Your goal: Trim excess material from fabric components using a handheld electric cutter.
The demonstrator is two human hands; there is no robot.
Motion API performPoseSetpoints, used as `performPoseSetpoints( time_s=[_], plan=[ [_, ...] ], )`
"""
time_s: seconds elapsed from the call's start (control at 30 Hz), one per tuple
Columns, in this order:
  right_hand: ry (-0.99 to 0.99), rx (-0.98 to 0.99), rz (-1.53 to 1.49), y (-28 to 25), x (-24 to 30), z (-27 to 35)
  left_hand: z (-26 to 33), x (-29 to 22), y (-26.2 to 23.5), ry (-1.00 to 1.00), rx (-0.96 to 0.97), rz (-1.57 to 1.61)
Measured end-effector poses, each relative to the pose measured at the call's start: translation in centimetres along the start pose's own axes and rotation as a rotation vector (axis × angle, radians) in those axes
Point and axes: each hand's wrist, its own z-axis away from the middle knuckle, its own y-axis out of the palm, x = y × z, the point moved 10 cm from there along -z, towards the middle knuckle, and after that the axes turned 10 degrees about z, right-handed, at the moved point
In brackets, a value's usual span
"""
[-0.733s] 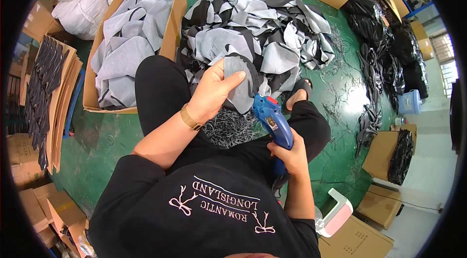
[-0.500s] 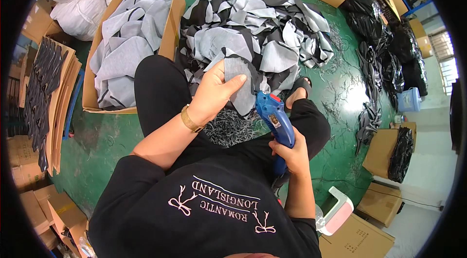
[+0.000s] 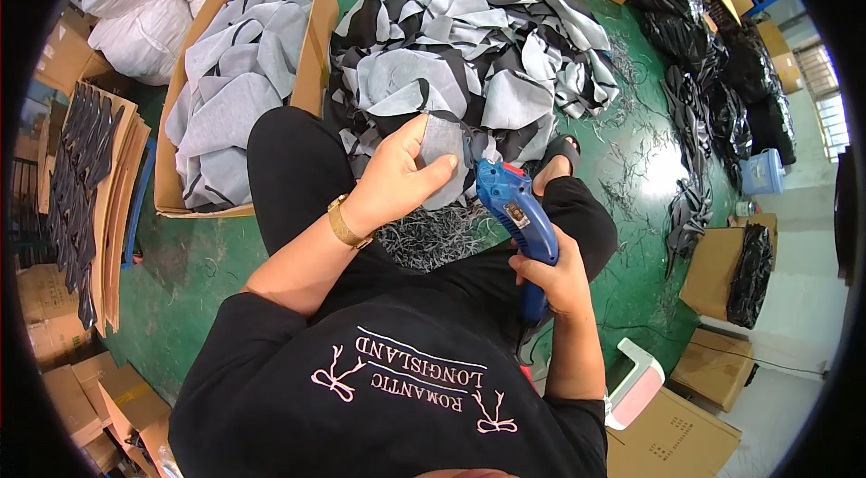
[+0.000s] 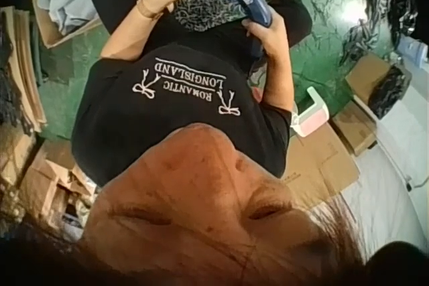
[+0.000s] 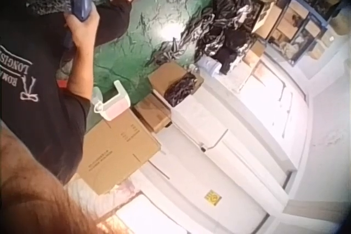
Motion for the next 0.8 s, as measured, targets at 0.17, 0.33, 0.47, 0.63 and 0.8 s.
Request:
performPoseSetpoints(
  time_s=[0.17, 0.33, 0.47, 0.63, 0.8],
  plan=[
    [0.046, 0.098, -0.116, 0.3, -1.0, -0.5, -0.1, -1.0, 0.4, -0.087, 0.048, 0.003],
    [0.069, 0.148, -0.148, 0.4, -0.8, -0.6, 0.1, -0.7, 0.1, -0.331, 0.18, -0.149],
    [0.075, 0.183, -0.124, 0.7, -0.8, -0.9, 0.0, -1.0, 0.4, -0.259, 0.317, -0.201],
    [0.061, 0.204, -0.124, 1.0, -0.7, -1.2, 0.0, -0.1, 0.3, -0.235, 0.393, -0.304],
    [0.003, 0.157, -0.222, 1.5, 0.3, -2.4, 0.1, 0.4, 0.6, -0.236, 0.336, -0.345]
  ],
)
